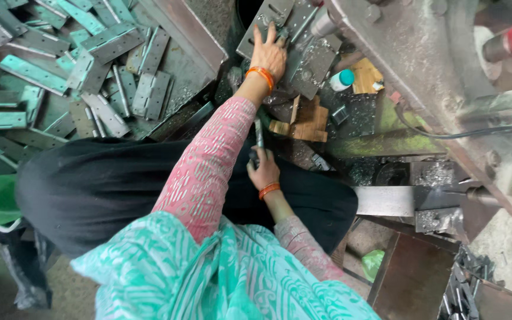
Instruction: The person sits on the floor and repeatedly places metal brackets into a punching machine, operates the lever to punch holes, and returns the finished pieces to a bin. The person handles the brackets one at a time and uses a lever to activate the machine.
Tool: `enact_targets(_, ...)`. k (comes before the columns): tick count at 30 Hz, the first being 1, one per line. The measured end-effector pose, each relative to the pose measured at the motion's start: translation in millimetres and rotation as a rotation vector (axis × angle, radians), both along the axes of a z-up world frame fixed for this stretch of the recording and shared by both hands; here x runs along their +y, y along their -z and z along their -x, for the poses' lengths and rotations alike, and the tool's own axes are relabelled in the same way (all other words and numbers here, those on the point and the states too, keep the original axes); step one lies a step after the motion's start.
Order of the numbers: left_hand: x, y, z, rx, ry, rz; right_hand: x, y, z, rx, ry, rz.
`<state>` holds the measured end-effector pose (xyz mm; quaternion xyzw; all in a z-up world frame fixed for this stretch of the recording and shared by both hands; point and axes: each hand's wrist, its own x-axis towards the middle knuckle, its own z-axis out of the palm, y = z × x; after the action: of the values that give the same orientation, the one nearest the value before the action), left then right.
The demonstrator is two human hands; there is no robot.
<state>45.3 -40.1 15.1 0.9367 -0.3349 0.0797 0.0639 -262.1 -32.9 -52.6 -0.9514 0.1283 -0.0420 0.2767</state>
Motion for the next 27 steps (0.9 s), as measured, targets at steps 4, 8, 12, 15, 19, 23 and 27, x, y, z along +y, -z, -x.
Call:
enact_targets(4, 26, -8, 27, -0.011, 0.028, 0.052, -8, 12, 3, 0.076, 0.009, 0.018)
enact_targets(8, 92, 0, 48, -0.074, -0.025, 0.358, -13, -14, -4, 0.039, -0.067, 0.094)
enact_targets(12, 181, 42, 56, -0.058, -0.234, 0.528, -29, -65, -21, 0.065, -0.169, 0.047)
enact_targets(15, 233, 83, 51, 0.035, -0.505, 0.532, -30, -98, -37, 0.12, -0.148, 0.095)
enact_targets(19, 258, 141, 52, 0.208, -0.992, 0.34, -15, -118, -39, 0.232, -0.064, 0.114)
enact_targets(23, 259, 174, 46, 0.249, -1.097, 0.259, -11, -120, -38, 0.196, -0.053, 0.093)
enact_targets(27, 266, 180, 43, 0.209, -1.088, 0.285, -15, -116, -38, 0.18, -0.067, 0.092)
